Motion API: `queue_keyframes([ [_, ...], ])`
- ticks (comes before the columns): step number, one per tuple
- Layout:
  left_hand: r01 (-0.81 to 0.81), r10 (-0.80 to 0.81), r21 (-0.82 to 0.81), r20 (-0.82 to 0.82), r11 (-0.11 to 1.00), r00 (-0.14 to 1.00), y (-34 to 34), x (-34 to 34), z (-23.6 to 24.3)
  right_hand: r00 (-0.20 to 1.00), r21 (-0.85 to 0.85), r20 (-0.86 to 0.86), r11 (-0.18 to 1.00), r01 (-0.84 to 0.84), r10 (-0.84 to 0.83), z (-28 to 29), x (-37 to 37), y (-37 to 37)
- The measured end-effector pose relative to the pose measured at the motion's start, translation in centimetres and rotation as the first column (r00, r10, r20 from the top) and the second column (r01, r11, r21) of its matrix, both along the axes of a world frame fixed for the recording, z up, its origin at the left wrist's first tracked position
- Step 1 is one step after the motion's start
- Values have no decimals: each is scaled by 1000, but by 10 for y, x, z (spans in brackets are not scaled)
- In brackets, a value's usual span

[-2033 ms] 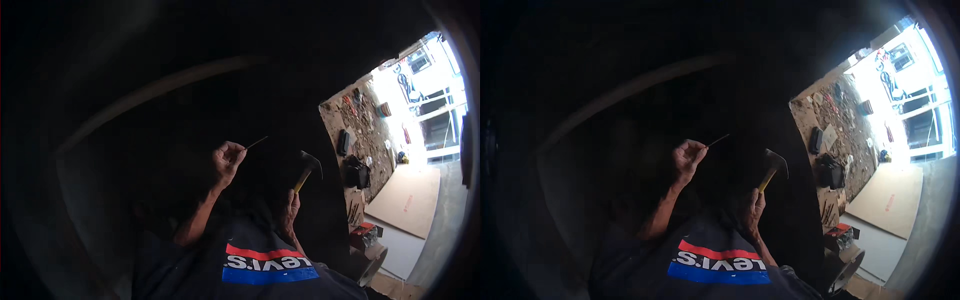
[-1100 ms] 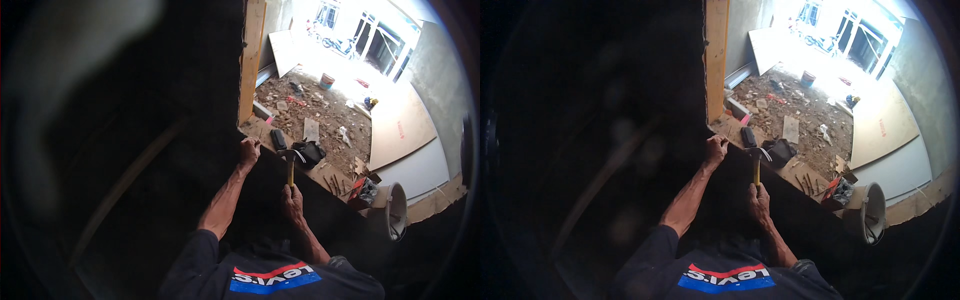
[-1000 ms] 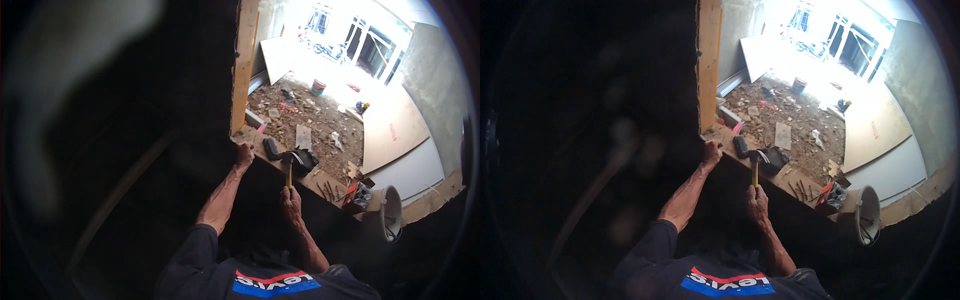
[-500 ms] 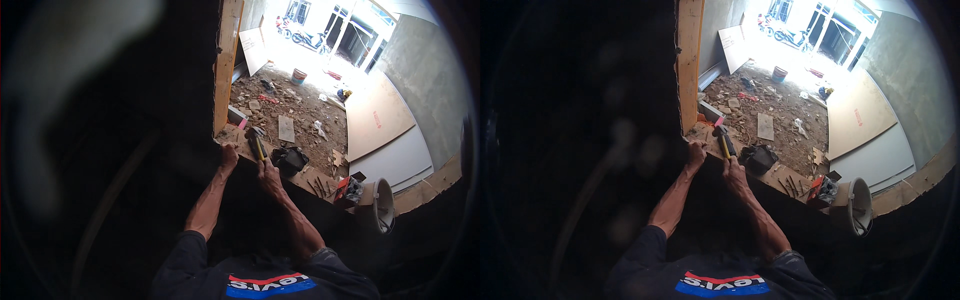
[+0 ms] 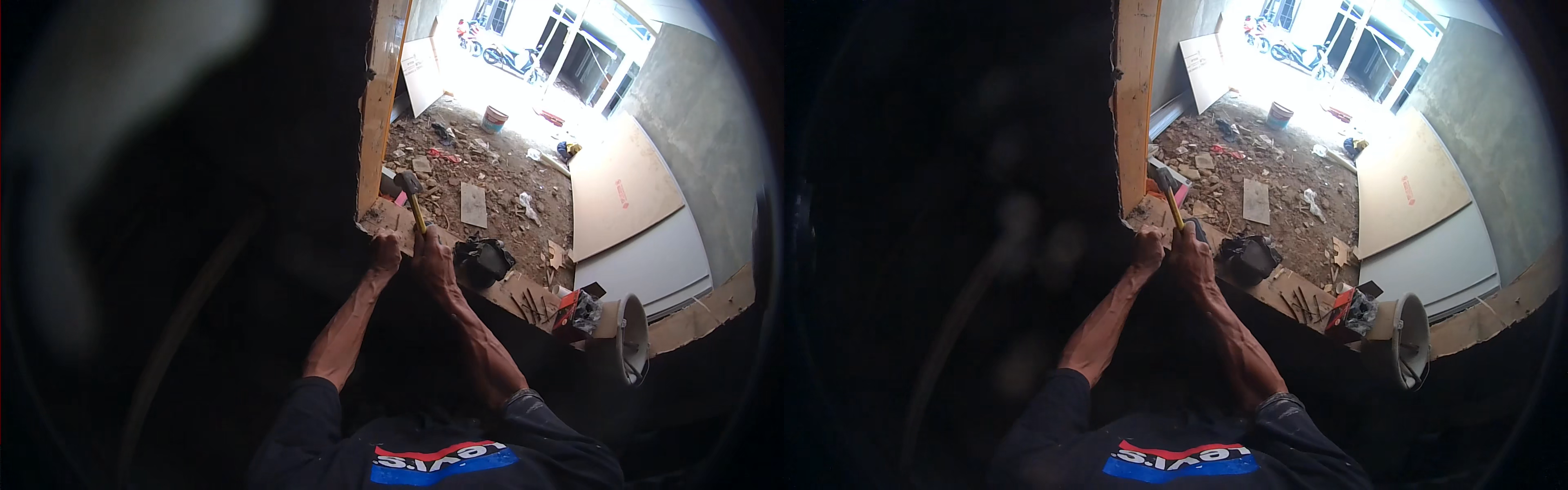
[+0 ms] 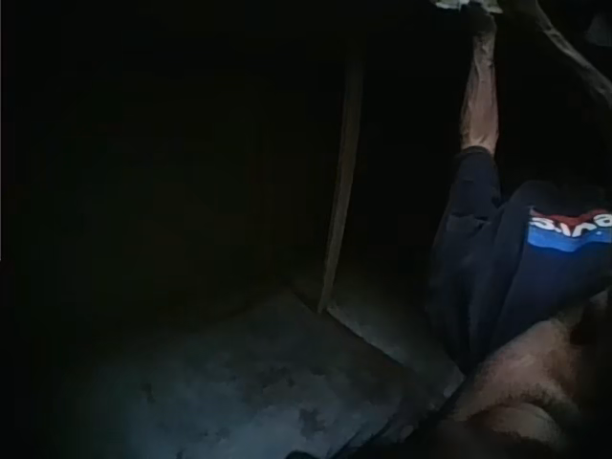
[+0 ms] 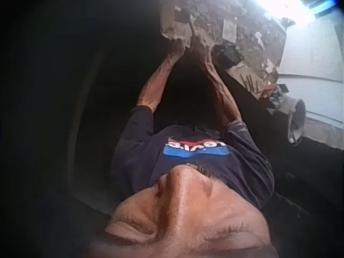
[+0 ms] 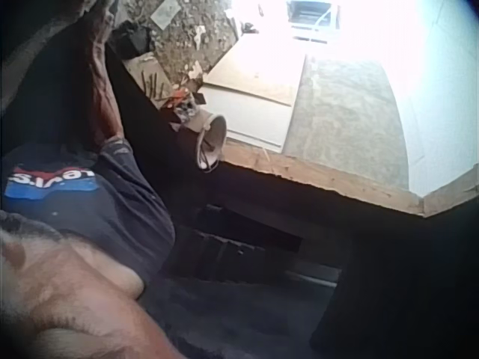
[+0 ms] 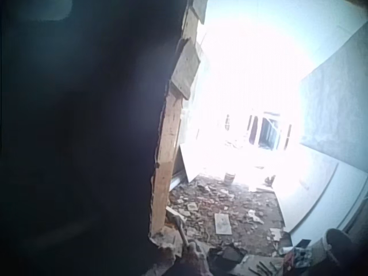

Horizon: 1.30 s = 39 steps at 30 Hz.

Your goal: The person assembles a wooden structure by positioning two pieces of wood and securing them with a nail using a hammer.

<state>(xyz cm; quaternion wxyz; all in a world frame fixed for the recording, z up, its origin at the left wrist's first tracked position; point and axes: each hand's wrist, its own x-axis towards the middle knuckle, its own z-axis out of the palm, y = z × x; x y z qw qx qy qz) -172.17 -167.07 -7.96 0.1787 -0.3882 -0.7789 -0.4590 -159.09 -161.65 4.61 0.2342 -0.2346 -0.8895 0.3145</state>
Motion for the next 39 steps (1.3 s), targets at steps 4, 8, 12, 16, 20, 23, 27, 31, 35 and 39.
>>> queue_keyframes([
  [4,11,3,-189,77,982,997,7,8,5,993,52,119,999,-1,-5,-46,6,19],
  [8,-73,73,-143,-1,987,997,0,-3,-6,998,101,-7,993,62,-62,-24,4,7],
  [12,20,-19,-129,11,991,1000,9,-2,8,982,-142,-163,987,74,-97,-5,53,0],
  [16,15,-8,-105,61,994,998,4,-22,5,974,-295,-215,955,8,-75,-10,111,-21],
  [20,-48,59,-82,142,995,988,9,-11,21,970,-346,-212,937,41,-121,-42,191,-31],
  [23,-151,141,33,202,988,969,-9,-9,38,990,-423,-58,901,95,-131,-55,259,-47],
  [27,-241,158,190,371,952,915,-63,37,63,986,-352,70,921,169,-154,-75,344,-68],
  [31,-85,74,-1,507,996,859,-141,117,49,923,-358,325,877,321,-206,-81,389,-94],
  [35,113,70,-222,679,968,731,-214,211,14,956,-336,239,909,247,-172,-83,371,-101],
  [39,299,43,-255,822,919,568,-248,284,15,978,-551,132,832,-62,161,-80,320,-83],
])
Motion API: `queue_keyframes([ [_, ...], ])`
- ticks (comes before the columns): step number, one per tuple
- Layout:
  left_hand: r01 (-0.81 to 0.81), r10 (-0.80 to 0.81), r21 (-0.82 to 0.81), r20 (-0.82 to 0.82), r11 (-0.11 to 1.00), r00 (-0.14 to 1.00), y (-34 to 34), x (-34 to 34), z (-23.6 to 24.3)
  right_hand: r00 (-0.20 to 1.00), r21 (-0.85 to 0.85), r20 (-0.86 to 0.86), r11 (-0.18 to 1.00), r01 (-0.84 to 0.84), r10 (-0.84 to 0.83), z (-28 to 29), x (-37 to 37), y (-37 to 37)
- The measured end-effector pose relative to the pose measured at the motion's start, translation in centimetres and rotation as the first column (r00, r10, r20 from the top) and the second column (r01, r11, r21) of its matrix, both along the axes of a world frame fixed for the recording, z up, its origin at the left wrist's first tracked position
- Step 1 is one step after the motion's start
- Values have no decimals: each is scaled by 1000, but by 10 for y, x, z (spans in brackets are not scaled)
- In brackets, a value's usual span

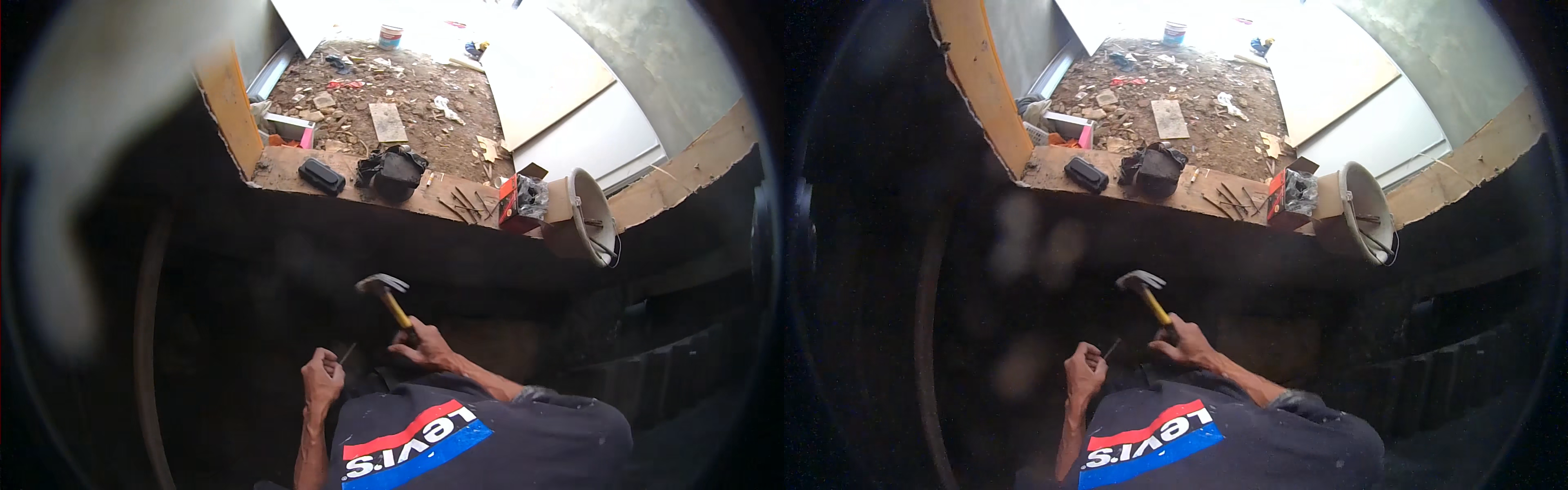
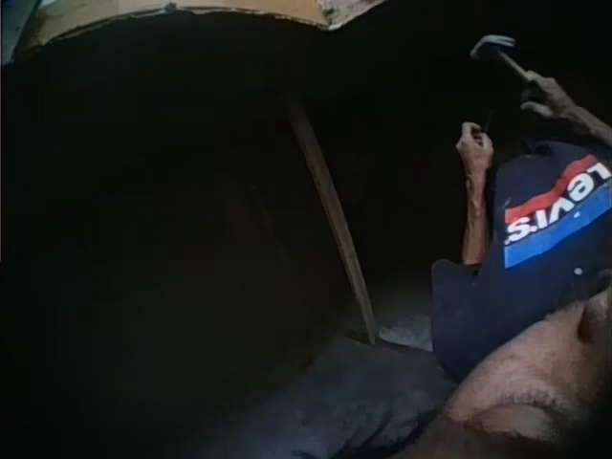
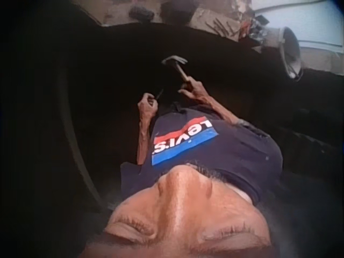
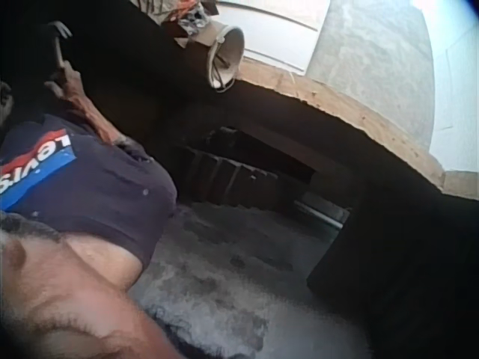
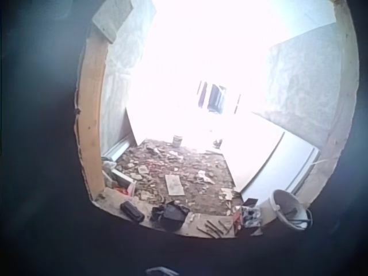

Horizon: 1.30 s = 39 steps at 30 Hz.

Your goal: The person assembles a wooden structure by positioning two pieces of wood and securing them with a nail using a hammer.

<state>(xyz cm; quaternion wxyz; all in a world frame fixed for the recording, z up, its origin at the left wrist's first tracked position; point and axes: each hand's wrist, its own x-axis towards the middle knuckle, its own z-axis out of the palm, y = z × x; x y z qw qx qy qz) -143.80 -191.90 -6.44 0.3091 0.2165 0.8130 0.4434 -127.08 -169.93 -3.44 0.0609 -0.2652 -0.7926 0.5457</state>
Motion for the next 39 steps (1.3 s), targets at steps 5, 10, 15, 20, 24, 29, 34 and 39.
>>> queue_keyframes([
  [5,-135,126,92,100,987,987,10,47,37,905,-102,-100,901,-422,413,2,-34,14],
  [10,-278,285,181,-12,943,958,17,98,42,842,-215,-73,816,-536,534,-5,-13,7],
  [15,-554,542,224,121,802,832,34,164,21,842,-222,118,840,-495,527,-51,29,12],
  [20,-729,609,312,404,609,682,44,235,-9,763,-499,202,735,-459,614,-53,59,19],
  [24,-746,465,337,615,575,637,36,275,-20,771,-676,99,611,-412,629,-68,89,17],
  [29,-779,509,347,606,522,611,34,307,-36,754,-681,78,587,-438,653,-57,110,0],
  [34,-868,776,211,390,450,497,-29,358,-26,678,-386,209,697,-605,705,-64,141,-11],
  [39,-949,974,265,101,168,201,-164,476,-24,864,-292,258,888,-356,432,-102,210,-24],
])
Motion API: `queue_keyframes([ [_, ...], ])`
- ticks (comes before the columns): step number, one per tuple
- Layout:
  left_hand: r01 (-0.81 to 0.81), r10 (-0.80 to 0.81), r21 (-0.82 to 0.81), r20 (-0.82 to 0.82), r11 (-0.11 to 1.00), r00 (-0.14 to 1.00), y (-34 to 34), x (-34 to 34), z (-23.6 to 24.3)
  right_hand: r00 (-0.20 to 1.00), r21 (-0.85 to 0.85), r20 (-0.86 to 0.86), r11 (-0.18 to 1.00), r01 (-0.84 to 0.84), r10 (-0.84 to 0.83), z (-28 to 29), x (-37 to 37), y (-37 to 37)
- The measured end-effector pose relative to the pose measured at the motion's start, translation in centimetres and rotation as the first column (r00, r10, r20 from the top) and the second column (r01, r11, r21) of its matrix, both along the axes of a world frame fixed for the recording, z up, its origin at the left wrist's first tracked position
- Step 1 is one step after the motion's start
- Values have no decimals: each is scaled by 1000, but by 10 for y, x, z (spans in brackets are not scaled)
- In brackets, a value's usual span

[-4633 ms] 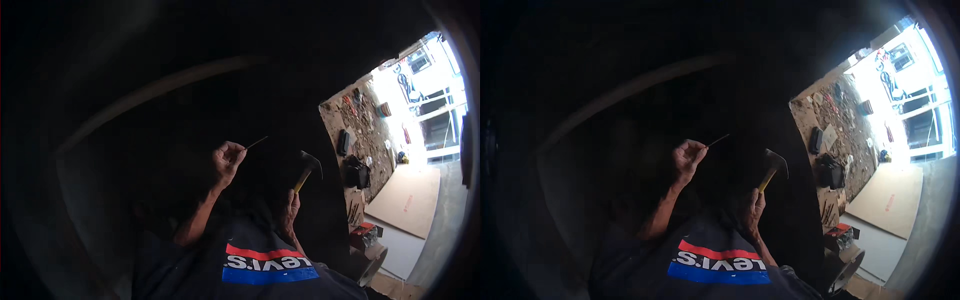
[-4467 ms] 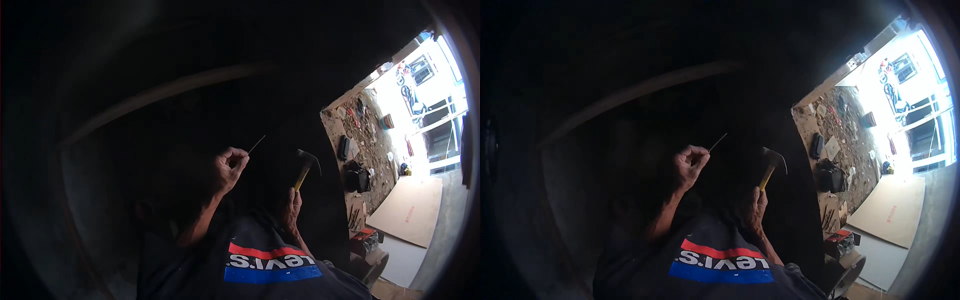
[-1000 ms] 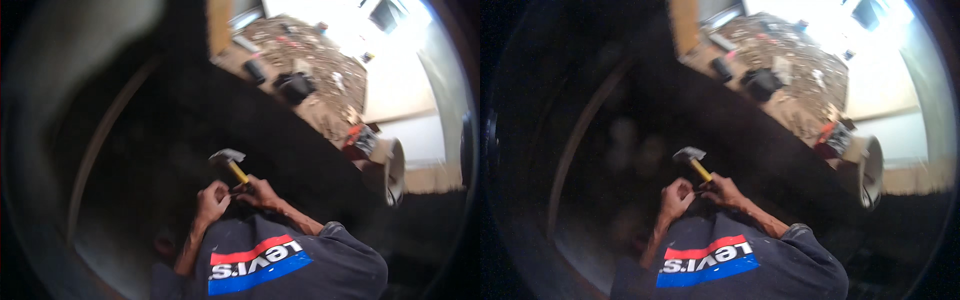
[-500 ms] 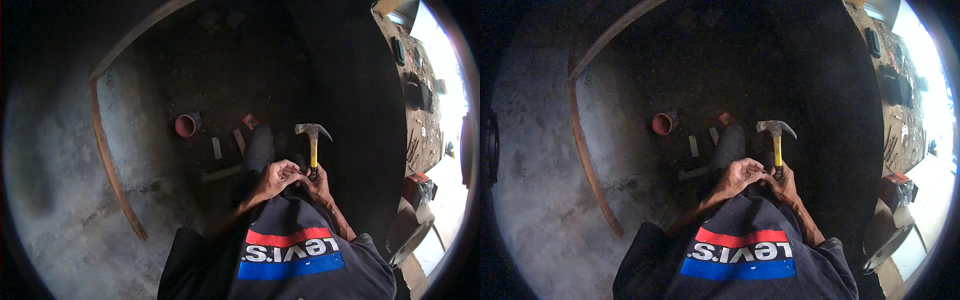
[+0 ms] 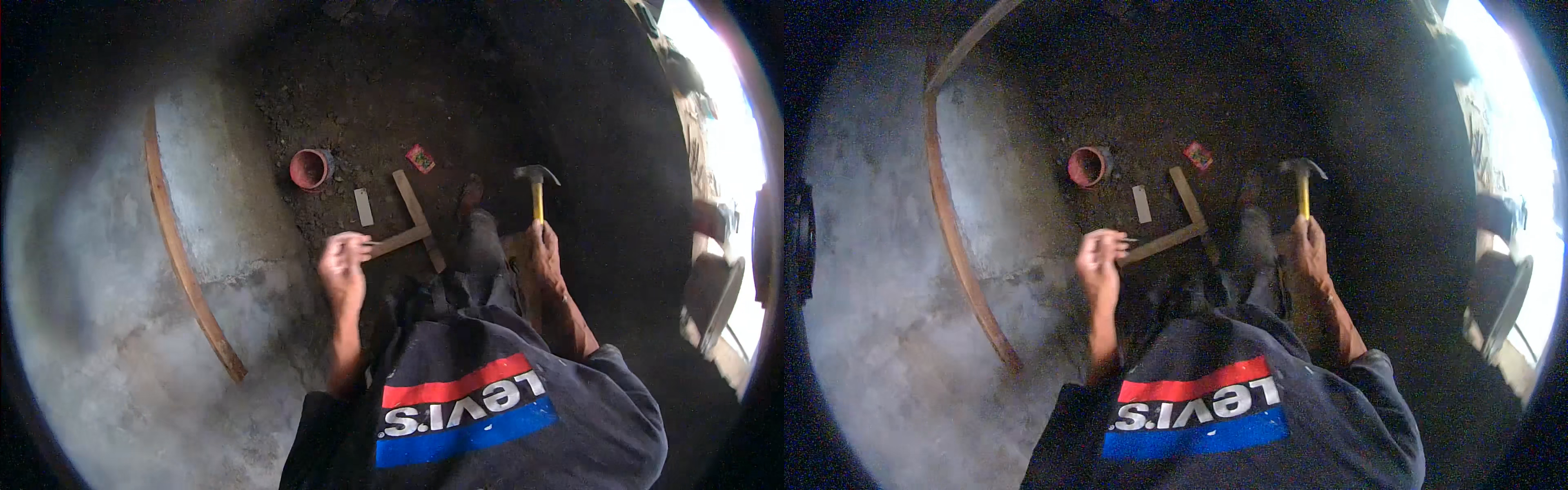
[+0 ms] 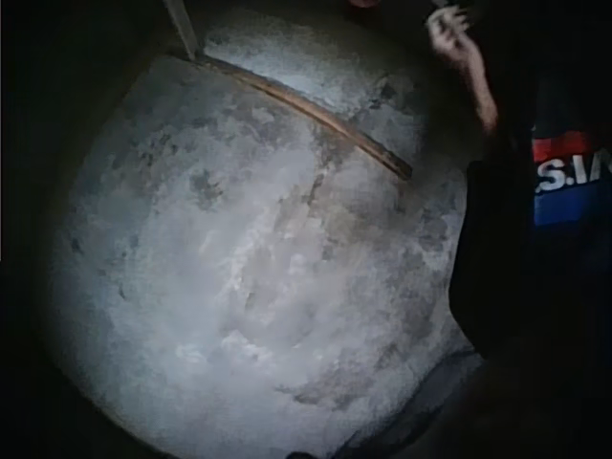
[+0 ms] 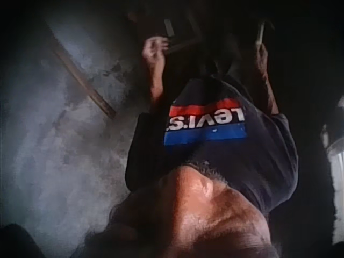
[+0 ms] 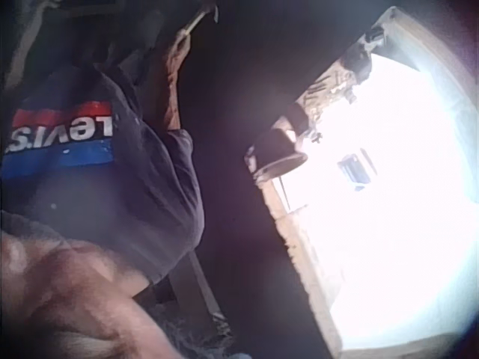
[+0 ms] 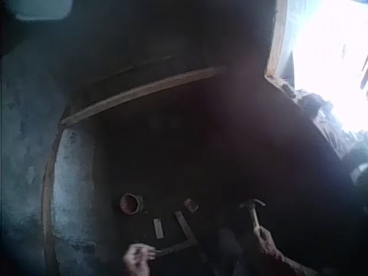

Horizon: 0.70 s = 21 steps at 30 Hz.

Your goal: The person assembles a wooden structure by positioning two pieces of wood and securing them with a nail using a hammer.

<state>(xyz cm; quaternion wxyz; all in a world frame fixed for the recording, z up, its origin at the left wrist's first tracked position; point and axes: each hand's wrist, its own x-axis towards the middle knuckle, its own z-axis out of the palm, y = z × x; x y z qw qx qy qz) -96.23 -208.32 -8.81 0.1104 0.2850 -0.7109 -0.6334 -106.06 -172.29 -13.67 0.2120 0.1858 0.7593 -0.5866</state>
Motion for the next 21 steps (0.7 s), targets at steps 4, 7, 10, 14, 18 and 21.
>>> queue_keyframes([
  [4,-210,214,-114,19,971,977,-98,130,-14,986,60,-119,990,127,-119,-43,107,2],
  [7,-293,293,-108,-17,950,956,-135,209,-18,953,42,-180,966,255,-244,-104,204,30],
  [10,-284,287,-40,155,958,945,-160,253,-31,923,-37,-104,928,370,-372,-90,268,8],
  [14,-136,129,12,247,991,961,-172,282,-42,920,167,-281,931,326,-272,-18,323,-23],
  [18,33,-21,-32,311,999,950,-179,285,-37,914,138,-98,904,405,-394,-3,355,-31],
  [21,67,-51,-42,311,997,949,-170,286,-34,908,87,-94,905,415,-408,-31,381,-21],
])
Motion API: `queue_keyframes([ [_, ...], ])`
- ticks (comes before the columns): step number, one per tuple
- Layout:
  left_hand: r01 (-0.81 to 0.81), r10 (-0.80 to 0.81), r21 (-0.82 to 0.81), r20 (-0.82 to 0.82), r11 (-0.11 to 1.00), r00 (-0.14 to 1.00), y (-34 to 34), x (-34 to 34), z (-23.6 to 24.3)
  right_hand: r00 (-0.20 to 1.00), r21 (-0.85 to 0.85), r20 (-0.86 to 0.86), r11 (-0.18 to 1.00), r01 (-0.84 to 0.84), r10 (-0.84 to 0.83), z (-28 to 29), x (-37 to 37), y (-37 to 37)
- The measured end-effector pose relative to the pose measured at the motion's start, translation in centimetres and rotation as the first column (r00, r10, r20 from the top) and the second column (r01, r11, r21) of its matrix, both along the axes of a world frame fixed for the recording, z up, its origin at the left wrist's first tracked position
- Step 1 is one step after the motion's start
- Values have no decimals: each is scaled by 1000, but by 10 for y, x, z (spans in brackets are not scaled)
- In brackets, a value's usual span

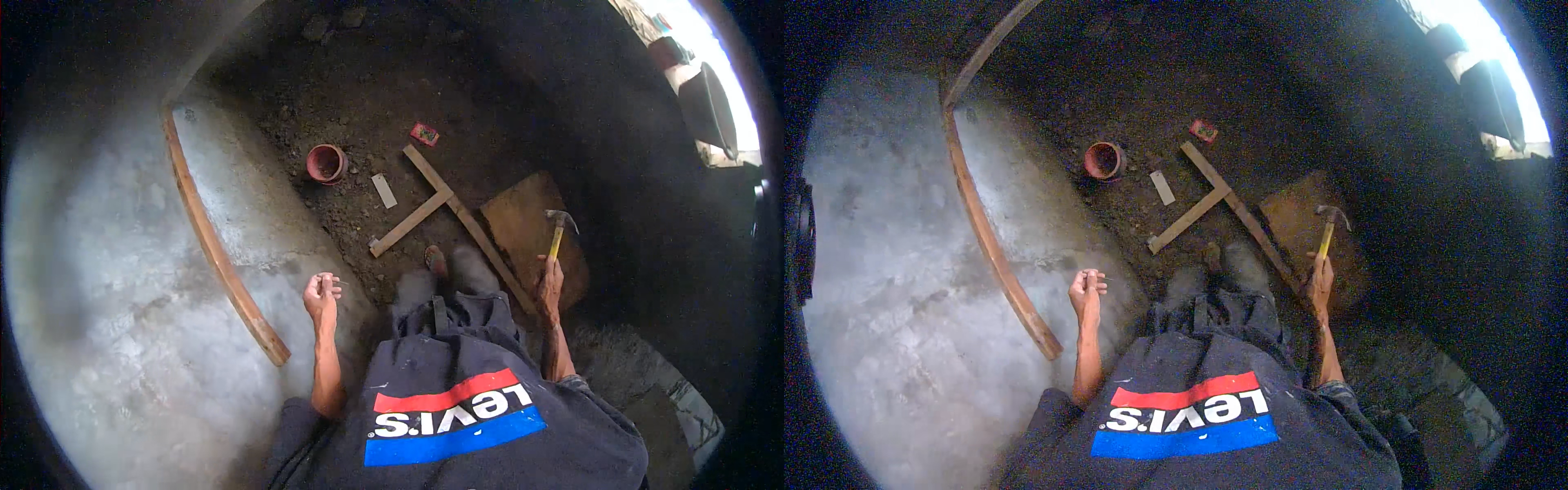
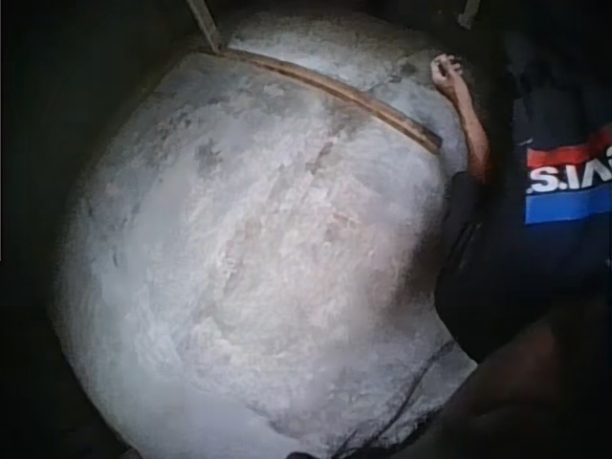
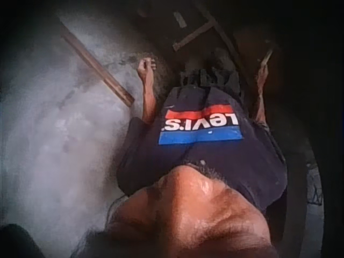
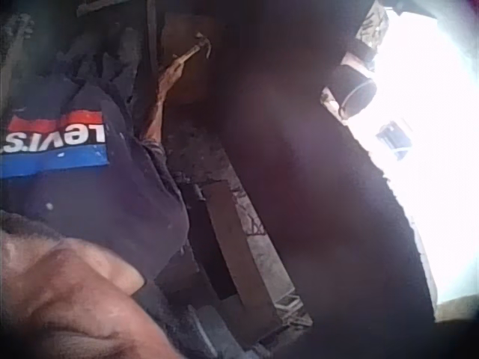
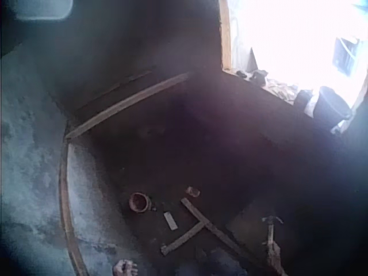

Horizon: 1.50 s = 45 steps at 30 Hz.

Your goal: The person assembles a wooden structure by positioning two pieces of wood and securing them with a nail using a hammer.

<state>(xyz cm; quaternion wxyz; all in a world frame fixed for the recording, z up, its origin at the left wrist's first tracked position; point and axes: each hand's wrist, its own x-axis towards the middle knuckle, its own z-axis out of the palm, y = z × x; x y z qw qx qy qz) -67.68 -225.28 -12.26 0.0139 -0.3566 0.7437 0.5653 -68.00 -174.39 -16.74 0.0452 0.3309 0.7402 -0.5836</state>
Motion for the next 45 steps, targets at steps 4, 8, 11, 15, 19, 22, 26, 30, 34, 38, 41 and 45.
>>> queue_keyframes([
  [4,5,-6,20,24,1000,1000,22,14,1,1000,-8,-29,1000,-8,8,-32,21,6],
  [8,-44,40,111,44,993,998,47,25,4,999,-100,8,994,-36,36,-31,46,5],
  [11,-24,22,108,22,994,1000,65,16,8,987,-46,74,989,-140,143,-47,69,21],
  [15,-39,39,145,2,989,999,73,-2,7,978,-28,142,988,-154,156,-49,91,32],
  [19,-44,39,201,29,979,999,56,-31,2,977,56,116,981,-186,179,-33,101,12],
  [22,-17,8,227,43,974,999,56,-80,-14,969,53,205,987,-154,140,-16,78,5],
  [26,109,-144,278,109,954,984,64,-156,-46,953,106,297,991,-87,52,-18,63,-29],
  [30,299,-350,337,99,892,931,73,-243,-88,919,92,394,995,-24,-14,-28,21,-83],
  [34,350,-398,417,32,839,917,65,-297,-137,891,127,454,990,-62,-2,-61,-27,-133],
  [38,366,-421,412,49,835,906,47,-318,-176,888,92,459,994,-64,14,-94,-91,-188],
  [41,363,-421,413,55,835,905,25,-316,-199,921,108,388,990,-91,42,-141,-111,-204],
  [45,419,-490,367,122,830,863,3,-304,-243,953,159,301,983,-91,40,-235,-107,-201],
])
